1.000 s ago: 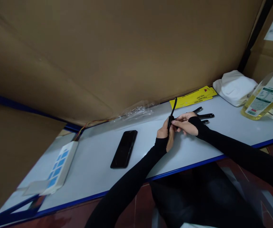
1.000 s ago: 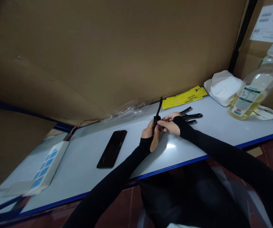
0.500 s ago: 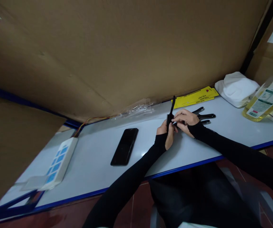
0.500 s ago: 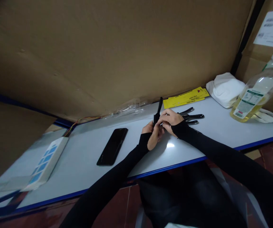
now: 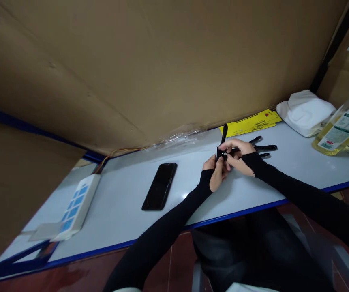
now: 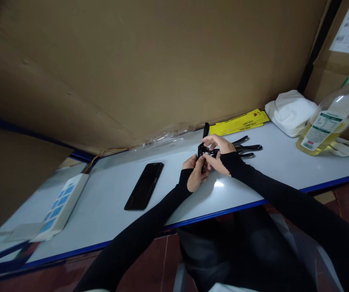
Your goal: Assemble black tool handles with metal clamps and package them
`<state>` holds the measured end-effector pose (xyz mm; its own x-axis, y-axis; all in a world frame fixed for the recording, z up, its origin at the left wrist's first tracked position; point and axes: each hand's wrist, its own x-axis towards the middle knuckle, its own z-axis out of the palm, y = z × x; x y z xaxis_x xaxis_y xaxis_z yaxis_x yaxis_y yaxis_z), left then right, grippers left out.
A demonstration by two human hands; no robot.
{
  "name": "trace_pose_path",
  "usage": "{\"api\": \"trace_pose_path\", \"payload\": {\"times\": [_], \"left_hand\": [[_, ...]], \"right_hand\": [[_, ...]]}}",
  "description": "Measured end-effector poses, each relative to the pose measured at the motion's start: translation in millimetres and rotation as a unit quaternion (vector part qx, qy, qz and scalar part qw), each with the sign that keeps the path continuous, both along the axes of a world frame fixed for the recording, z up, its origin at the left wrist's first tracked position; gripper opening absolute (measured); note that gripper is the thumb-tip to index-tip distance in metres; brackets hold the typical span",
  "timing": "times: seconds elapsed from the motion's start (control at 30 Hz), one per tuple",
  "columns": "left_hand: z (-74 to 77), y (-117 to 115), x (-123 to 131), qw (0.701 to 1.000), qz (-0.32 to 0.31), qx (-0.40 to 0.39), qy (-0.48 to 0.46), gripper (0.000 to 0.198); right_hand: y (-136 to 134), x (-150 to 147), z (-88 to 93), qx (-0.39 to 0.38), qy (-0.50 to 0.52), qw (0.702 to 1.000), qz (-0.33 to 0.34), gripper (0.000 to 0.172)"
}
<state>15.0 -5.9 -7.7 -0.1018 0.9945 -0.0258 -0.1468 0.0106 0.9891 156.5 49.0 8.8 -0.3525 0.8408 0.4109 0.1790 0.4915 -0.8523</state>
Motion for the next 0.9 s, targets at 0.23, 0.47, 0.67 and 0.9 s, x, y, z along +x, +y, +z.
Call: {"api": "trace_pose_path", "payload": {"times": [0.23, 0.47, 0.67, 0.9], "left_hand": [[0.5, 2.3, -3.5, 0.999, -0.009, -0.021, -0.023, 0.052], [4.4, 1.0, -2.4, 0.999, -0.001, -0.021, -0.032, 0.053], [1.7, 1.2, -5.1, 0.999, 0.015, -0.012, -0.044, 0.050], [1.9, -11.6, 8.2, 0.999, -0.011, -0.011, -0.040, 0.048]], "right_hand": [[7.7, 6.9, -0.3, 0.074, -0.066, 0.995, -0.023, 0.025], [8.3, 7.8, -3.1, 0.156, -0.098, 0.983, -0.001, 0.019], [7.4, 8.1, -2.0, 0.166, -0.089, 0.982, -0.026, 0.045], [4.2, 15.2, 8.9, 0.136, -0.050, 0.989, -0.013, 0.026]]}}
